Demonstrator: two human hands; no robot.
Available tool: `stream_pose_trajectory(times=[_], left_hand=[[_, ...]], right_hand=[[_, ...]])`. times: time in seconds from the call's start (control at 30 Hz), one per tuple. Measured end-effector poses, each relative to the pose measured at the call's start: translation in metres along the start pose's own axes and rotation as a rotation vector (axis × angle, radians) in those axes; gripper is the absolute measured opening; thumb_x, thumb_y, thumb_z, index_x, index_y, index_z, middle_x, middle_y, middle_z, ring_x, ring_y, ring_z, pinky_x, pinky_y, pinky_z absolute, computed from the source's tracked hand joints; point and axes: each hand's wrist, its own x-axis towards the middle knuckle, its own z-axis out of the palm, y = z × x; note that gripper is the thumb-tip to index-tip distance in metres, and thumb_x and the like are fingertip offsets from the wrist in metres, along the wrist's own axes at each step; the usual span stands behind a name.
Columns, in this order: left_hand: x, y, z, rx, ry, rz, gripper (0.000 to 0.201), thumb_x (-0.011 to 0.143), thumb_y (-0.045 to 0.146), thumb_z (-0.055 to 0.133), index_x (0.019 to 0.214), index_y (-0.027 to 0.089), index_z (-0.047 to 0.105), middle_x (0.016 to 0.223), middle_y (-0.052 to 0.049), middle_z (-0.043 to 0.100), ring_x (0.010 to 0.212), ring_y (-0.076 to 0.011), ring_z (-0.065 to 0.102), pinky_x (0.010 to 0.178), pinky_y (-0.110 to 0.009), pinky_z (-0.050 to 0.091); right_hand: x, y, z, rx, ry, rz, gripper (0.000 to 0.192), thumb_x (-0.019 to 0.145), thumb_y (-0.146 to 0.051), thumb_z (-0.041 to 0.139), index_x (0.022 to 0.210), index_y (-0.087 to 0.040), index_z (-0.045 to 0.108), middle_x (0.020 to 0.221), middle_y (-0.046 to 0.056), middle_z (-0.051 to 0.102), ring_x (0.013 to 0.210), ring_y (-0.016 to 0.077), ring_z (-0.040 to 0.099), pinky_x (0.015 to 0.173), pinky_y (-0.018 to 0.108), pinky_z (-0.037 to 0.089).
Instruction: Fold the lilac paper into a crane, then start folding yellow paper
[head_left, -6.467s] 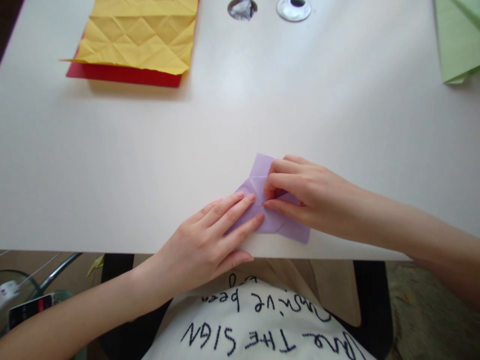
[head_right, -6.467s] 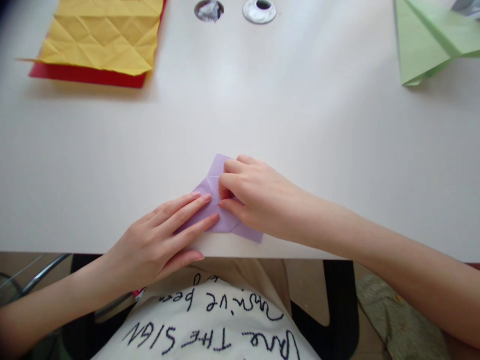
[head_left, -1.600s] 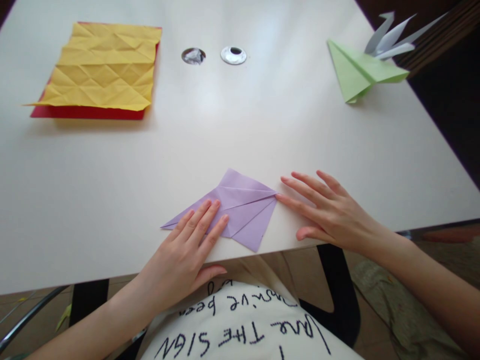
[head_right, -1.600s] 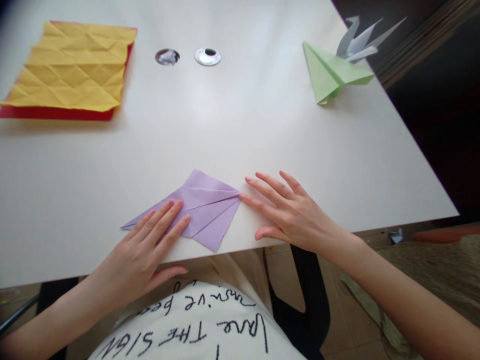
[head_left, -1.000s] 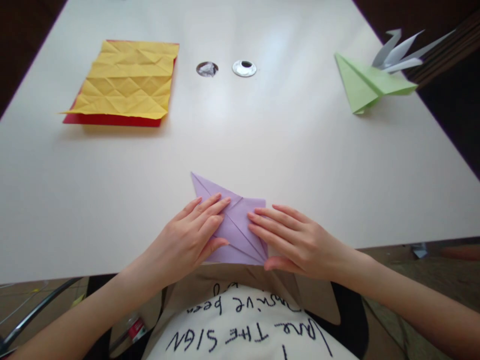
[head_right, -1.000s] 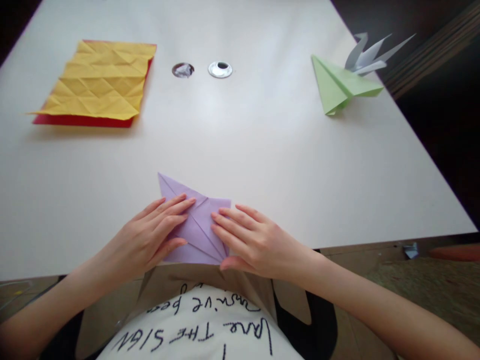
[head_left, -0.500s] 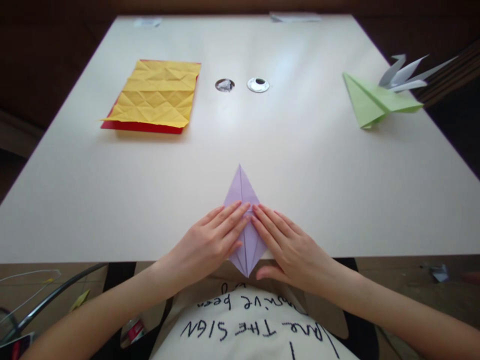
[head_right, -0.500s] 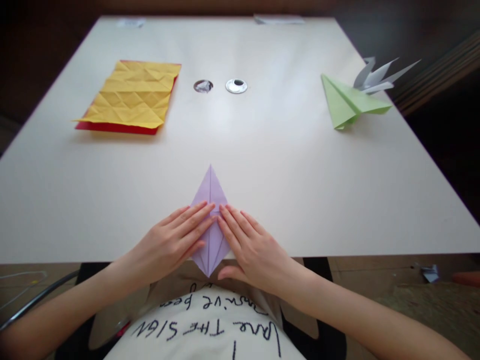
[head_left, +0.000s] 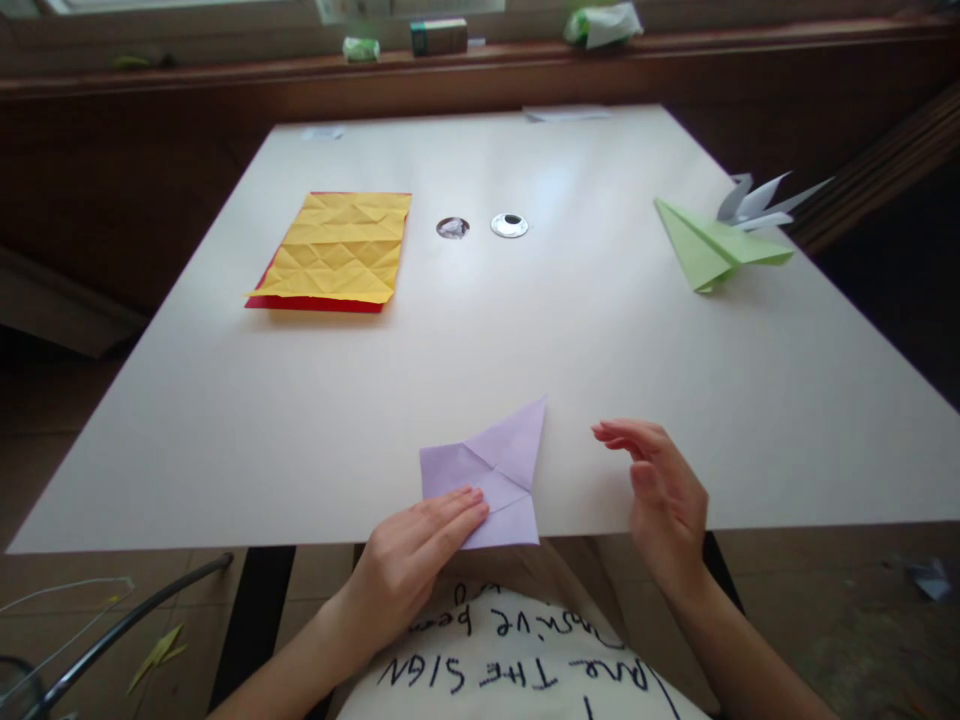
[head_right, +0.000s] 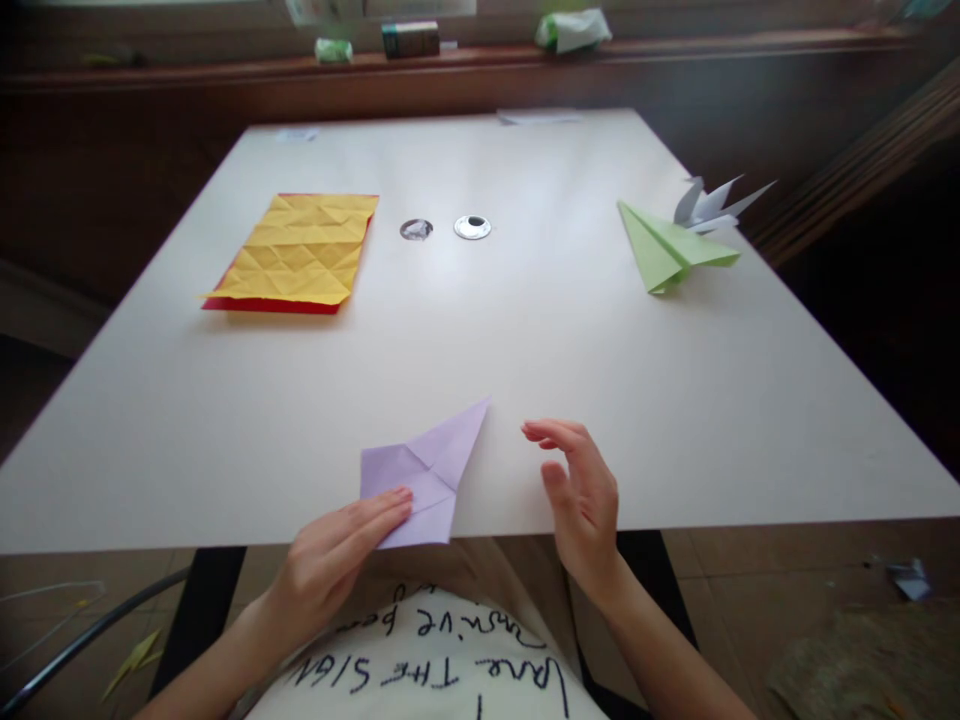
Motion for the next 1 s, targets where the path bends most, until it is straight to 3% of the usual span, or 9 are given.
stream_pose_trajectory(times=[0.03, 0.13, 0.23, 0.33, 0.5, 0.63, 0.73, 0.83, 1.0], left_hand=[[-0.001, 0.0, 0.0, -0.067, 0.082, -0.084, 0.047, 0.09, 0.005, 0.035, 0.134, 0.021, 0.041, 0.123, -0.006, 0.06, 0.11, -0.0156, 0.059, 0.09, -0.027, 0.053], [0.003, -0.002, 0.002, -0.09, 0.442, -0.574, 0.049, 0.092, 0.015, 0.042, 0.138, 0.028, 0.032, 0.129, -0.004, 0.055, 0.111, -0.0175, 0.058, 0.089, -0.03, 0.053], [0.012, -0.005, 0.005, -0.184, 0.381, -0.742, 0.056, 0.094, 0.022, 0.037, 0.144, 0.025, 0.013, 0.146, -0.012, 0.032, 0.126, -0.0216, 0.044, 0.097, -0.038, 0.046], [0.016, -0.008, 0.006, -0.107, 0.283, -0.699, 0.06, 0.094, 0.02, 0.035, 0.145, 0.024, 0.003, 0.151, -0.012, 0.017, 0.135, -0.0224, 0.028, 0.104, -0.042, 0.036], [0.014, -0.005, 0.006, -0.081, 0.101, -0.541, 0.064, 0.091, 0.023, 0.042, 0.145, 0.024, 0.006, 0.151, -0.012, 0.019, 0.137, -0.0246, 0.022, 0.106, -0.046, 0.034], [0.015, -0.003, 0.003, 0.05, 0.117, -0.379, 0.062, 0.088, 0.021, 0.048, 0.142, 0.021, 0.018, 0.152, -0.014, 0.012, 0.139, -0.0285, 0.014, 0.107, -0.054, 0.029], [0.017, -0.007, -0.004, 0.12, -0.047, -0.193, 0.049, 0.087, 0.022, 0.048, 0.134, 0.018, 0.035, 0.147, -0.014, 0.028, 0.137, -0.0266, 0.024, 0.106, -0.051, 0.031], [0.019, -0.011, -0.011, 0.217, -0.212, -0.122, 0.043, 0.088, 0.03, 0.049, 0.128, 0.017, 0.045, 0.141, -0.014, 0.039, 0.131, -0.0267, 0.036, 0.105, -0.05, 0.032], [0.021, -0.011, -0.013, 0.231, -0.232, -0.084, 0.056, 0.075, 0.051, 0.063, 0.121, 0.02, 0.055, 0.128, -0.011, 0.052, 0.113, -0.0277, 0.049, 0.092, -0.045, 0.043]], right_hand=[[0.0, 0.003, 0.0, 0.061, 0.066, 0.062, 0.025, 0.09, -0.03, 0.042, 0.104, -0.022, 0.061, 0.096, 0.007, 0.06, 0.088, 0.0209, 0.056, 0.075, 0.036, 0.046], [-0.002, 0.009, 0.002, 0.159, 0.09, 0.138, 0.023, 0.09, -0.03, 0.043, 0.099, -0.022, 0.063, 0.091, 0.005, 0.062, 0.083, 0.0184, 0.058, 0.072, 0.033, 0.047], [-0.004, 0.009, 0.002, 0.131, 0.018, 0.126, 0.023, 0.089, -0.03, 0.045, 0.101, -0.022, 0.062, 0.092, 0.005, 0.062, 0.082, 0.0181, 0.058, 0.072, 0.033, 0.048], [-0.004, 0.005, 0.0, 0.03, -0.049, 0.113, 0.023, 0.089, -0.031, 0.045, 0.105, -0.022, 0.059, 0.096, 0.006, 0.061, 0.084, 0.0189, 0.059, 0.074, 0.035, 0.05], [0.001, -0.004, 0.003, -0.168, -0.257, -0.04, 0.028, 0.087, -0.026, 0.049, 0.114, -0.022, 0.053, 0.105, 0.008, 0.061, 0.094, 0.0199, 0.059, 0.079, 0.035, 0.051], [0.003, -0.008, 0.008, -0.278, -0.396, -0.247, 0.032, 0.083, -0.02, 0.053, 0.115, -0.021, 0.053, 0.108, 0.008, 0.062, 0.102, 0.0214, 0.057, 0.087, 0.039, 0.05], [0.002, -0.007, 0.009, -0.301, -0.431, -0.341, 0.032, 0.082, -0.018, 0.056, 0.113, -0.022, 0.056, 0.106, 0.006, 0.065, 0.104, 0.0205, 0.057, 0.089, 0.039, 0.05], [0.003, -0.006, 0.009, -0.355, -0.523, -0.376, 0.037, 0.082, -0.024, 0.058, 0.118, -0.021, 0.054, 0.118, 0.007, 0.062, 0.116, 0.0215, 0.051, 0.096, 0.042, 0.046], [0.009, -0.009, 0.01, -0.473, -0.805, -0.352, 0.069, 0.075, -0.049, 0.063, 0.134, -0.019, 0.041, 0.141, 0.011, 0.041, 0.133, 0.0255, 0.032, 0.107, 0.053, 0.03]])
